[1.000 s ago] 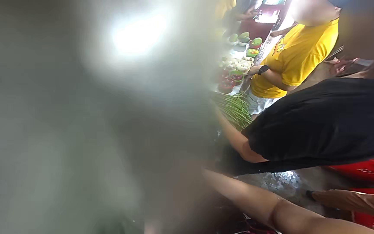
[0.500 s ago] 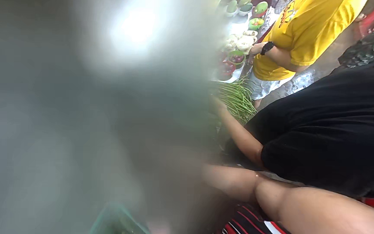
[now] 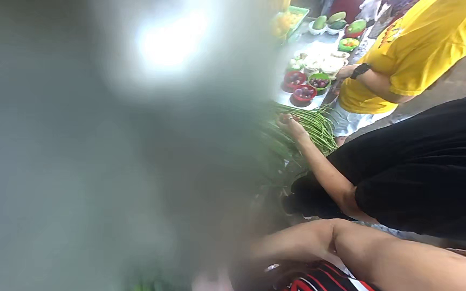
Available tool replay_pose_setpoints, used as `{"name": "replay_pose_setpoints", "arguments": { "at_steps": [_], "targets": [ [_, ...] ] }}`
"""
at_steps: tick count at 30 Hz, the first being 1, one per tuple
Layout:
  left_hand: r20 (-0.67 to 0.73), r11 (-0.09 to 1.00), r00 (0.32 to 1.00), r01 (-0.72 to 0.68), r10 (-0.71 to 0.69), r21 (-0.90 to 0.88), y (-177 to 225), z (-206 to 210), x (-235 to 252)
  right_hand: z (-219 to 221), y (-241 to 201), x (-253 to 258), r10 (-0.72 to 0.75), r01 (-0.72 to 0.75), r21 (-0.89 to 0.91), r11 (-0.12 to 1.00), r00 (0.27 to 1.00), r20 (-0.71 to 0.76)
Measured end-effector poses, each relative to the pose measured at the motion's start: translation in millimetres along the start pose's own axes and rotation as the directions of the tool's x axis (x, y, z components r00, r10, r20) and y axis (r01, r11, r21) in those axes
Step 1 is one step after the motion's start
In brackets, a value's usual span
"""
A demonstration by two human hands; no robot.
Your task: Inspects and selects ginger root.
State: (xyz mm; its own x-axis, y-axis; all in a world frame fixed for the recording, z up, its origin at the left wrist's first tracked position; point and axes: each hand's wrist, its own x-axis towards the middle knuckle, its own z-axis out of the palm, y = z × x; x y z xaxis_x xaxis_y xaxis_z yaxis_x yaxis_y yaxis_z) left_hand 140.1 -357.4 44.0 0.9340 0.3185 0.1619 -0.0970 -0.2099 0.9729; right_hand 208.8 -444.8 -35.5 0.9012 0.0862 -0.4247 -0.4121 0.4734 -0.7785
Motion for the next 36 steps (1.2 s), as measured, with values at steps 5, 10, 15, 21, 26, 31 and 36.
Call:
{"name": "replay_pose_setpoints", "arguments": {
  "at_steps": [5, 10, 15, 21, 26, 31, 36],
  "targets": [
    [0.049, 0.997, 0.997, -0.059, 0.061, -0.048, 61.2, -1.0, -3.0, 14.5, -4.5, -22.6, -0.098, 0.099, -0.014, 0.995, 0.993, 0.071],
    [0.043, 0.946, 0.945, -0.324, 0.324, -0.01, 2.4, -32.8, -1.7, 18.0, -5.4, -32.2, -0.098, 0.109, -0.097, 0.989, 0.989, 0.111],
    [-0.027, 0.972, 0.972, -0.233, 0.233, 0.003, -12.2, -45.2, 2.2, 23.1, 0.6, -29.7, -0.087, 0.091, -0.043, 0.995, 0.993, 0.083],
    [-0.1, 0.992, 0.989, -0.115, 0.108, -0.061, -22.2, -59.2, 3.6, 26.7, 4.8, -26.5, -0.107, 0.108, -0.037, 0.993, 0.994, 0.033],
    [-0.089, 0.987, 0.992, -0.104, 0.093, -0.12, -30.0, -62.6, 6.6, 34.7, 11.9, -28.3, -0.088, 0.089, -0.018, 0.996, 0.995, 0.051],
    [-0.088, 0.989, 0.992, -0.099, 0.09, -0.106, -32.0, -66.3, 14.0, 32.8, 14.5, -20.8, -0.029, 0.039, -0.111, 0.993, 0.995, 0.094],
    [-0.083, 0.991, 0.993, -0.097, 0.09, -0.087, -38.9, -69.2, 15.2, 32.8, 18.1, -19.1, -0.015, 0.044, -0.208, 0.977, 0.99, 0.138]
  ]
}}
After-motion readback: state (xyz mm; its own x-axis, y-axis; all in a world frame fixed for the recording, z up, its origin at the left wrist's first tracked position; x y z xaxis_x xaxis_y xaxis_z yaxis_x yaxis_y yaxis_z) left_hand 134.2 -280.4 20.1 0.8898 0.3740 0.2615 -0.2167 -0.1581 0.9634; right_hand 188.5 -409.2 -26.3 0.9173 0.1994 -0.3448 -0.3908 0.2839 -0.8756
